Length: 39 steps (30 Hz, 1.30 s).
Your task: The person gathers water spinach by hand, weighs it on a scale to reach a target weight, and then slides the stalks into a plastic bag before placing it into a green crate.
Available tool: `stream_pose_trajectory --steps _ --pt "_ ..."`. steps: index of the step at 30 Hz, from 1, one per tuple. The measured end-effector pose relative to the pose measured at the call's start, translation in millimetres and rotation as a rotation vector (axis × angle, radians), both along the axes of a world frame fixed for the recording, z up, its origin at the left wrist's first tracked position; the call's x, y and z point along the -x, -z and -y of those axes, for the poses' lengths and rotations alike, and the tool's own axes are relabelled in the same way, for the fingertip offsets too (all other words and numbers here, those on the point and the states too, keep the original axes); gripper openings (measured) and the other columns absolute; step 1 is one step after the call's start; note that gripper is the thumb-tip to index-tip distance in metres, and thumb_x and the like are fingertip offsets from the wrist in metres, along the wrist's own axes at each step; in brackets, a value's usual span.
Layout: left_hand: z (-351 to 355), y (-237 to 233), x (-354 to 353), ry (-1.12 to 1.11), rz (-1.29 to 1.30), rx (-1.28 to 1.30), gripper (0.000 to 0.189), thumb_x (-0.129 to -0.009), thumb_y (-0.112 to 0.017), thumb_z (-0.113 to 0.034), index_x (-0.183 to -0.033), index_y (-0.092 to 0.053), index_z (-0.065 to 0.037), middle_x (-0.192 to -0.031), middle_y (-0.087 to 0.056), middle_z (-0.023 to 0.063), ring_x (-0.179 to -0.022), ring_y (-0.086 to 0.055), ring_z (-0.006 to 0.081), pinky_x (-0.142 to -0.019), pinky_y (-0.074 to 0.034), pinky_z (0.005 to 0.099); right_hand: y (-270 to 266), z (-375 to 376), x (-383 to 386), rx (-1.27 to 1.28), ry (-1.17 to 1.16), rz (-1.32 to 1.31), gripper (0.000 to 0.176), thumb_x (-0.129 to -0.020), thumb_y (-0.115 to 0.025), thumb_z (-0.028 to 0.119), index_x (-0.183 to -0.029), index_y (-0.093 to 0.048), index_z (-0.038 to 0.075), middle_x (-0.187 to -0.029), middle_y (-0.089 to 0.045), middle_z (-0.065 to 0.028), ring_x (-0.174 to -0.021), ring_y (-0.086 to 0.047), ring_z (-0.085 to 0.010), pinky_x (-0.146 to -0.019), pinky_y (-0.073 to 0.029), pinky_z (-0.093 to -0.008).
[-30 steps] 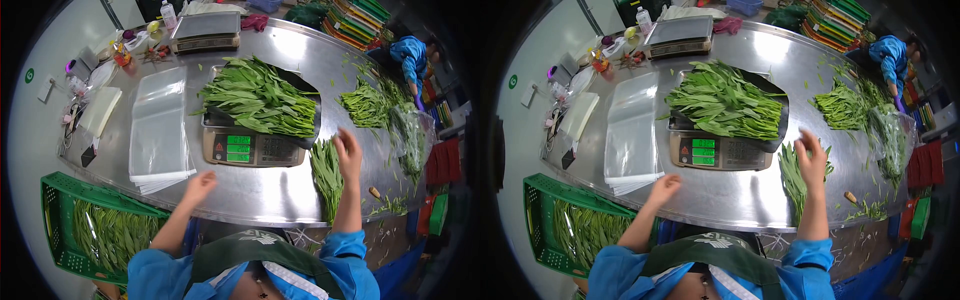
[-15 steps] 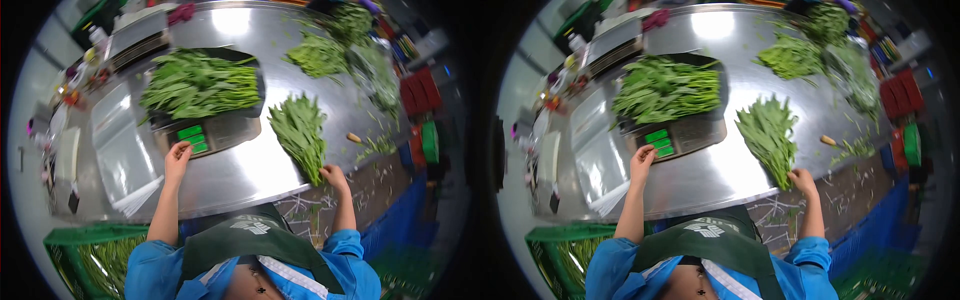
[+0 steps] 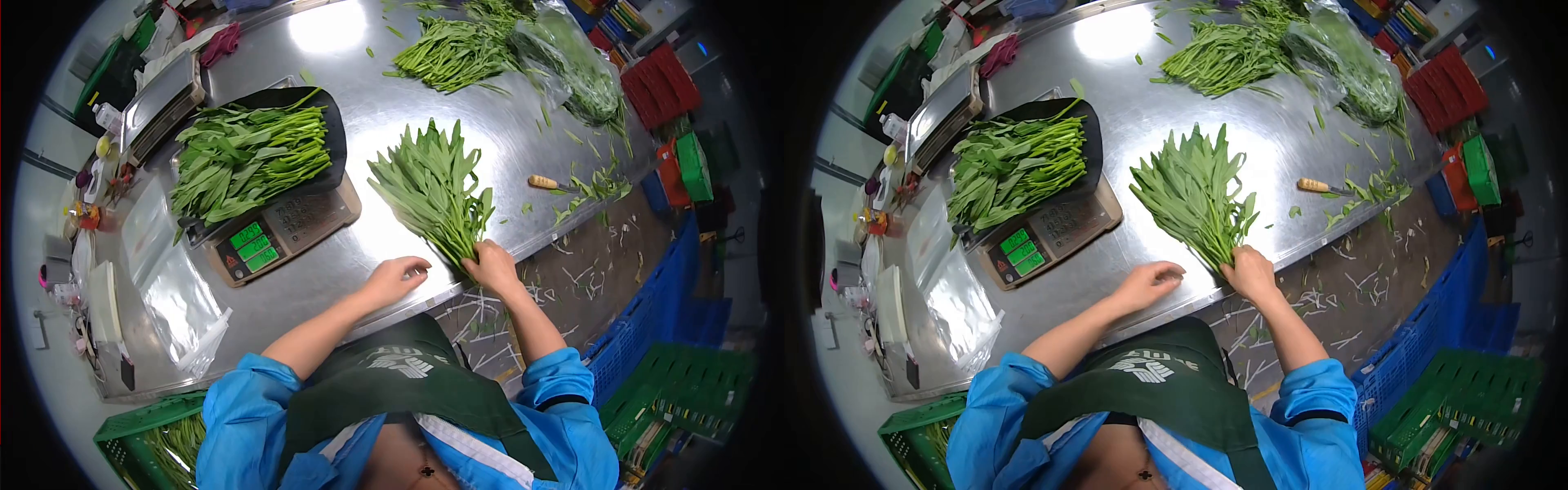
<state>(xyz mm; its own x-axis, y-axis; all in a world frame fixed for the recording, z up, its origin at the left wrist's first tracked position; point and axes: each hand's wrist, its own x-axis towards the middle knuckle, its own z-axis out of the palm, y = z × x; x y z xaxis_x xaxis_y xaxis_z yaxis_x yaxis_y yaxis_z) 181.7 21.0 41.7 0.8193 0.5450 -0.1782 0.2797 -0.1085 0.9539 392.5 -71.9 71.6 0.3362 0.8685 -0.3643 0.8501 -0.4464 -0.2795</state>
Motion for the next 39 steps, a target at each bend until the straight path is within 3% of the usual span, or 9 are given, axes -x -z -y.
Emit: stream_pose_trajectory --steps 7,12,20,23,25,32,33,37,39 --pt "17 3 -30 0.175 -0.103 -0.109 0.021 -0.078 -0.058 -0.014 -0.097 -0.059 -0.005 -0.088 -0.062 0.0098 -0.081 -0.059 0.0221 -0.073 -0.046 0.0338 -2 5 -45 -0.110 0.179 -0.354 0.028 -0.084 -0.050 0.021 -0.090 -0.046 -0.006 -0.081 -0.056 -0.0280 -0.081 -0.053 -0.0439 -0.071 -0.041 -0.0450" --pt "22 9 -66 0.296 0.285 -0.654 0.019 -0.073 -0.060 -0.011 -0.091 -0.060 -0.008 -0.083 -0.059 0.0064 -0.081 -0.056 0.0239 -0.075 -0.044 0.0345 18 10 -56 -0.119 0.119 -0.286 0.029 -0.083 -0.051 0.020 -0.095 -0.047 -0.006 -0.086 -0.056 -0.0296 -0.085 -0.054 -0.0430 -0.073 -0.042 -0.0437" --pt "17 42 -116 0.463 0.387 -0.893 0.032 -0.074 -0.058 -0.017 -0.102 -0.053 -0.001 -0.111 -0.053 0.0125 -0.101 -0.049 0.0261 -0.088 -0.038 0.0348 4 12 -103 -0.159 0.141 -0.114 0.026 -0.083 -0.052 0.021 -0.091 -0.054 -0.004 -0.082 -0.058 -0.0258 -0.081 -0.055 -0.0411 -0.070 -0.042 -0.0436" --pt "22 57 -108 0.447 0.367 -0.847 0.038 -0.075 -0.057 -0.017 -0.109 -0.050 0.000 -0.115 -0.050 0.0140 -0.107 -0.047 0.0267 -0.091 -0.036 0.0368 -47 11 -123 -0.429 0.540 -0.821 0.019 -0.086 -0.052 0.021 -0.086 -0.054 0.002 -0.064 -0.047 0.0021 -0.053 -0.043 -0.0070 -0.051 -0.041 -0.0246" --pt "21 62 -110 0.420 0.394 -0.841 0.041 -0.075 -0.056 -0.017 -0.111 -0.049 0.001 -0.117 -0.049 0.0146 -0.107 -0.046 0.0277 -0.091 -0.036 0.0386 -88 -6 -118 -0.764 0.614 -1.058 0.017 -0.090 -0.047 0.020 -0.091 -0.049 0.004 -0.063 -0.042 0.0027 -0.051 -0.041 -0.0064 -0.053 -0.043 -0.0245" --pt "42 4 -75 0.205 0.360 -0.878 0.036 -0.072 -0.056 -0.014 -0.106 -0.052 -0.002 -0.110 -0.050 0.0134 -0.110 -0.044 0.0258 -0.094 -0.033 0.0399 -154 -197 43 -1.550 0.034 -0.823 0.014 -0.092 -0.044 0.016 -0.092 -0.050 0.003 -0.076 -0.049 -0.0012 -0.068 -0.047 -0.0110 -0.067 -0.041 -0.0264" --pt "42 2 -61 0.182 0.346 -0.850 0.034 -0.071 -0.056 -0.014 -0.103 -0.053 -0.004 -0.108 -0.051 0.0129 -0.107 -0.045 0.0260 -0.092 -0.034 0.0400 -138 -228 74 -1.511 -0.060 -0.861 0.015 -0.091 -0.044 0.014 -0.089 -0.051 0.001 -0.081 -0.052 -0.0040 -0.073 -0.048 -0.0140 -0.067 -0.040 -0.0283" --pt "29 0 14 0.013 0.269 -0.788 0.023 -0.071 -0.058 -0.013 -0.093 -0.058 -0.006 -0.102 -0.055 0.0103 -0.100 -0.050 0.0258 -0.088 -0.038 0.0396 -45 -296 155 -0.890 -1.147 0.342 0.025 -0.074 -0.046 0.003 -0.098 -0.053 0.008 -0.079 -0.054 -0.0070 -0.080 -0.052 -0.0244 -0.074 -0.039 -0.0361" --pt "25 6 68 -0.145 0.135 -0.718 0.019 -0.073 -0.057 -0.011 -0.091 -0.060 -0.006 -0.100 -0.057 0.0091 -0.099 -0.051 0.0249 -0.087 -0.039 0.0385 -39 -296 162 -0.702 -1.141 0.380 0.032 -0.075 -0.048 0.008 -0.106 -0.051 0.011 -0.080 -0.054 -0.0062 -0.085 -0.052 -0.0232 -0.080 -0.036 -0.0376"
